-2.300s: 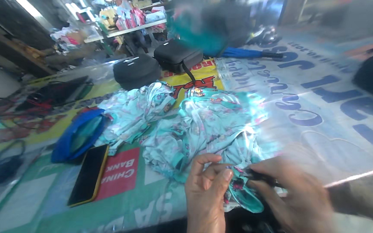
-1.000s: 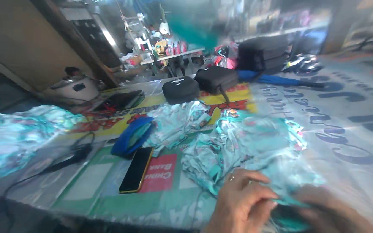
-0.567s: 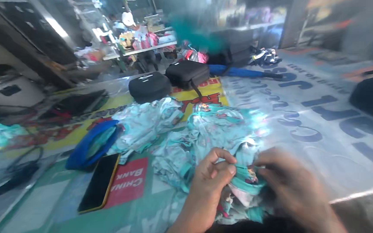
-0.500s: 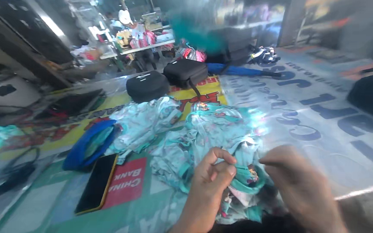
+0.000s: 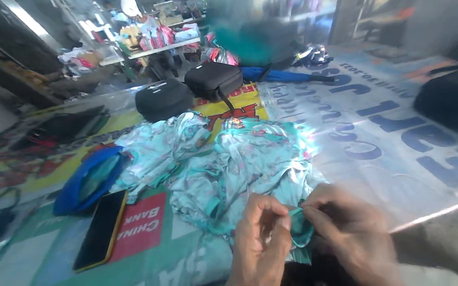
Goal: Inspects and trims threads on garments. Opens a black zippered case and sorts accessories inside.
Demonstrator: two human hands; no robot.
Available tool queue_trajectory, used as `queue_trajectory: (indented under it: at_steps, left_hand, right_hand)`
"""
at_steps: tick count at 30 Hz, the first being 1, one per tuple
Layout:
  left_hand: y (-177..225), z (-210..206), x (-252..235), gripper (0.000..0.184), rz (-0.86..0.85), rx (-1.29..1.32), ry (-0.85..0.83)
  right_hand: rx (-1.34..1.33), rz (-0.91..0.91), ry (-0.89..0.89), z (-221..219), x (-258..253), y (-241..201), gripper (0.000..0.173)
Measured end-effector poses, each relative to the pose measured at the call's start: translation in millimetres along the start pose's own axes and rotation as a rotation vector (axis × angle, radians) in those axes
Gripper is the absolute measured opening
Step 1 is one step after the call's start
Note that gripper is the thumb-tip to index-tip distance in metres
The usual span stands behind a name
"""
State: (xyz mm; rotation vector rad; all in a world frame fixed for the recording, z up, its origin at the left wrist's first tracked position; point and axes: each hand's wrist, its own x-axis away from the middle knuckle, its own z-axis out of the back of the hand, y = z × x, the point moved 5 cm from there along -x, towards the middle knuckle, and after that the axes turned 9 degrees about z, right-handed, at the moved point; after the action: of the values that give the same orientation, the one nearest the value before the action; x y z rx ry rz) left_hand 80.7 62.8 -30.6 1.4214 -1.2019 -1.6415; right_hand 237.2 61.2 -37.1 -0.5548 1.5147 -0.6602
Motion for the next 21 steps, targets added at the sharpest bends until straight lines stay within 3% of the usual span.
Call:
queue_trajectory:
  at_steps: [3, 8, 12, 16, 19, 21]
  left_hand:
    - [2, -2, -1, 0.013, 0.003, -0.020, 0.010]
    - [4, -3, -3, 0.018, 0.060, 0.060, 0.025]
    - [7, -4, 1, 0.015, 0.017, 0.010, 0.025]
    - [10, -6, 6, 0.014, -0.155, -0.250, 0.050]
    - [9, -8, 6, 0.013, -0.233, -0.346, 0.073]
    - [9, -10, 6, 0.014, -0.240, -0.354, 0.071]
  right_hand:
    - [0.005, 0.000, -0.014, -2, 4, -1, 0.002]
    - [-0.249, -0.080, -0.011, 6, 7, 6, 0.003]
    - [-0.011, 0.003, -0.025, 8, 9, -9, 0.007]
    - [0.206, 0.122, -0.047, 3, 12, -11, 0.015]
    - [0.206, 0.151, -0.053, 3, 13, -9, 0.015]
    - [0.070, 0.082, -0.049, 4, 14, -8, 0.012]
